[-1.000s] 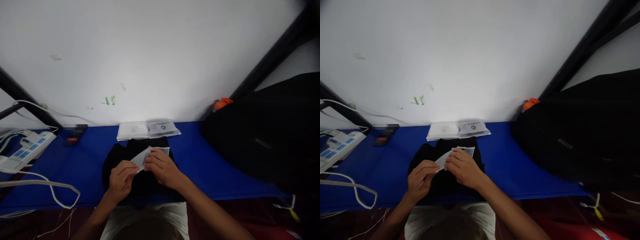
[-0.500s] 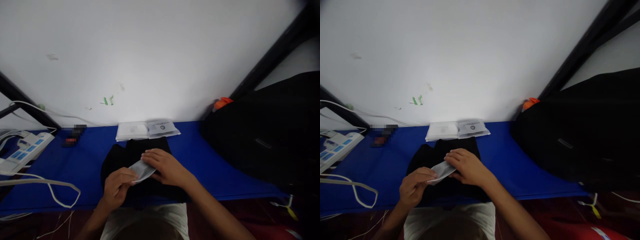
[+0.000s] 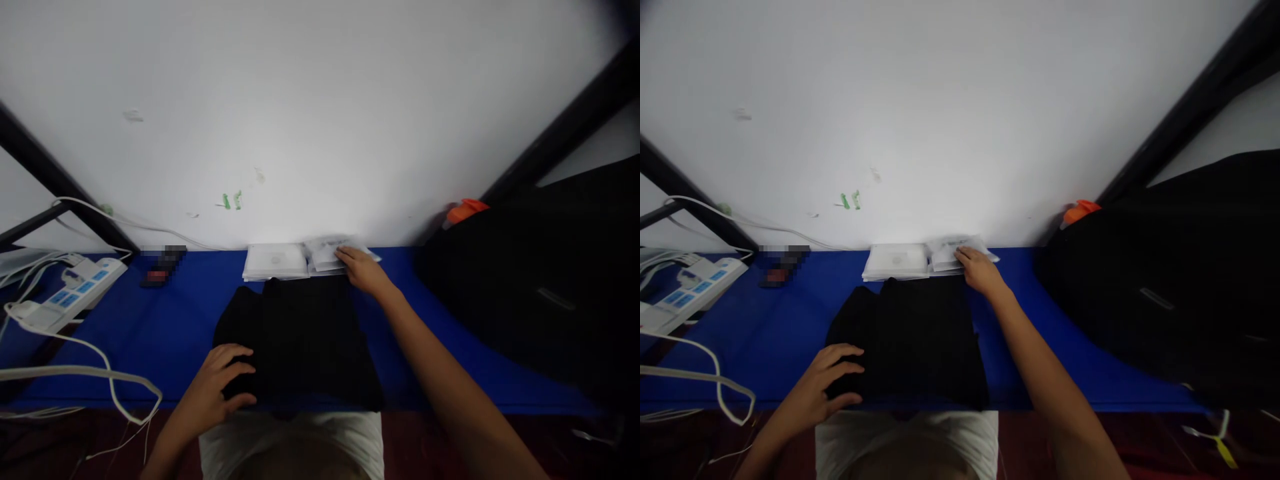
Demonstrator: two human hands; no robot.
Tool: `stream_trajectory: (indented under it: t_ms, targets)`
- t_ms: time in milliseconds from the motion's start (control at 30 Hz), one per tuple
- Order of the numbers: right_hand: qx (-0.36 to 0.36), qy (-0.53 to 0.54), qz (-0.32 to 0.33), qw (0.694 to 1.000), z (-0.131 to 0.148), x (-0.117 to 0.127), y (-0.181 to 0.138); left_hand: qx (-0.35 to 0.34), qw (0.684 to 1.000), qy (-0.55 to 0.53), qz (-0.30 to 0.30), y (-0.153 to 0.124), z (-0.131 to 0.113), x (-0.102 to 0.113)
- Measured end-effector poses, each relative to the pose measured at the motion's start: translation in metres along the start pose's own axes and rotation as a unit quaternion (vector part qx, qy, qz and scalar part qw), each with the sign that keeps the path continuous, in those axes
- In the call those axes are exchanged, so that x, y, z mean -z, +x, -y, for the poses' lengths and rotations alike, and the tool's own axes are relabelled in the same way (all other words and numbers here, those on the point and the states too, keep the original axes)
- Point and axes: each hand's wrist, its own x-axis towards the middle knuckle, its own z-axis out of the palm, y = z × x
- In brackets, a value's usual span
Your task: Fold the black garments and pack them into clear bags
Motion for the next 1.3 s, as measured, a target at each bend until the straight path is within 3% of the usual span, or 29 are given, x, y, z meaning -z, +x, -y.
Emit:
stream_trajectory:
  t_ms: [100, 167, 300, 467, 567, 667, 767, 900, 1000, 1100, 1200, 1300]
  targets:
    - [0.007, 0.014, 0.023, 1.0, -0.017, -0.015, -0.004, 0.006, 0.999, 0.003, 0.034, -0.007, 0.001, -0.002]
    - [0.011, 0.029, 0.014, 0.999, -0.012, -0.013, -0.011, 0.0, 0.999, 0.001, 0.037, -0.007, 0.001, -0.001]
    - [0.022, 0.102, -0.004, 0.995, 0.042, 0.007, -0.046, -0.007, 0.999, -0.012, 0.029, -0.003, 0.0, 0.003]
    - [0.043, 0.196, 0.15, 0.968, 0.126, 0.027, -0.123, -0.004, 0.999, -0.034, 0.006, 0.004, -0.004, 0.007]
    - [-0.009, 0.2, 0.142, 0.969, 0.144, 0.032, -0.16, -0.009, 0.999, -0.05, 0.0, 0.007, -0.007, 0.009]
    - [-0.044, 0.221, 0.105, 0.969, 0.141, 0.038, -0.173, -0.001, 0.998, -0.064, -0.012, 0.015, -0.008, 0.011]
    - [-0.064, 0.207, 0.077, 0.973, 0.125, 0.043, -0.159, 0.042, 0.998, -0.032, -0.046, 0.034, -0.001, 0.011]
    - [-0.06, 0.11, 0.033, 0.991, 0.092, 0.033, -0.109, 0.069, 0.992, 0.068, -0.078, 0.084, 0.015, 0.01]
    - [-0.062, -0.005, 0.024, 0.998, 0.068, 0.01, -0.066, 0.089, 0.988, 0.107, -0.06, 0.13, 0.024, 0.006]
    - [-0.053, -0.026, 0.031, 0.998, 0.052, -0.009, -0.037, 0.095, 0.989, 0.107, -0.024, 0.165, 0.025, -0.003]
    - [-0.042, -0.028, 0.033, 0.998, 0.049, -0.011, -0.029, 0.082, 0.991, 0.098, -0.029, 0.178, 0.021, -0.007]
    - [-0.03, -0.019, 0.02, 0.999, 0.055, 0.005, -0.041, 0.07, 0.993, 0.083, -0.047, 0.167, 0.015, -0.001]
